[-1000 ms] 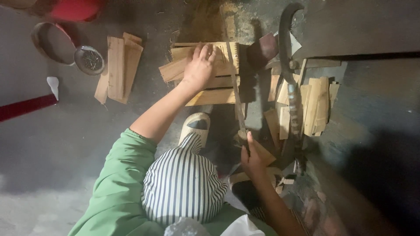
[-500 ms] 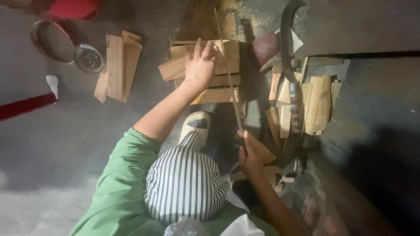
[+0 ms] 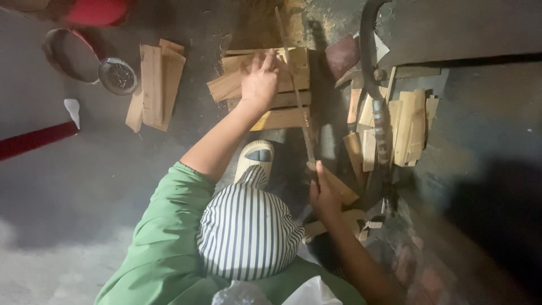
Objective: Sanding small wooden slats with sandpaper and organizing them into a wooden crate.
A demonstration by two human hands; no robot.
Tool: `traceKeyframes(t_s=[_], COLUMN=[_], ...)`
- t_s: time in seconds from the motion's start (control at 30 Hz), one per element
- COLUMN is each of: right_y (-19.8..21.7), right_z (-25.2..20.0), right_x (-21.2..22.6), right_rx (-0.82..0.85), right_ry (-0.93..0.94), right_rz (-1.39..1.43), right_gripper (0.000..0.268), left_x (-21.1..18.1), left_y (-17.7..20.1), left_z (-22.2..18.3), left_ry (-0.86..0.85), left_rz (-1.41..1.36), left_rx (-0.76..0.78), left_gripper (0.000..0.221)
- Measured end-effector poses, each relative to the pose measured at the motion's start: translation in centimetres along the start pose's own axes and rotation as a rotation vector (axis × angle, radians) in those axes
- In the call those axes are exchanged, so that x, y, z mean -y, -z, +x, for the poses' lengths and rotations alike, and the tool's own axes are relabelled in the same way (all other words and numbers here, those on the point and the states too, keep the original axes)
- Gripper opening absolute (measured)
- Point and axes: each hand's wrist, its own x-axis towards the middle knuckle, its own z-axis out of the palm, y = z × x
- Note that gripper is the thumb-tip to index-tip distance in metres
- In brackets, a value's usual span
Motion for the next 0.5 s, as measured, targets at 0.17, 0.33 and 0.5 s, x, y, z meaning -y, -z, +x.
traceKeyframes(t_s=[0.17, 0.33, 0.5], right_y=[-0.9, -1.0, 0.9], right_z=[1.2, 1.6, 1.4], right_x=[-2.3, -2.8, -2.6], right_rx=[-0.108, -0.115, -0.069], right_ry=[0.154, 0.222, 0.241], right_rz=[-0.017, 0.169, 0.235], right_gripper=[0.065, 0.064, 0.068], left_x=[-0.1, 0.3, 0.3], left_y=[3.0, 3.4, 1.2], left_z=[-1.1, -1.2, -0.2], left_ry=[-0.013, -0.021, 0.011], left_rz=[-0.025, -0.080, -0.040], left_rx=[0.136, 0.153, 0.110], left_gripper=[0.062, 0.075, 0.074])
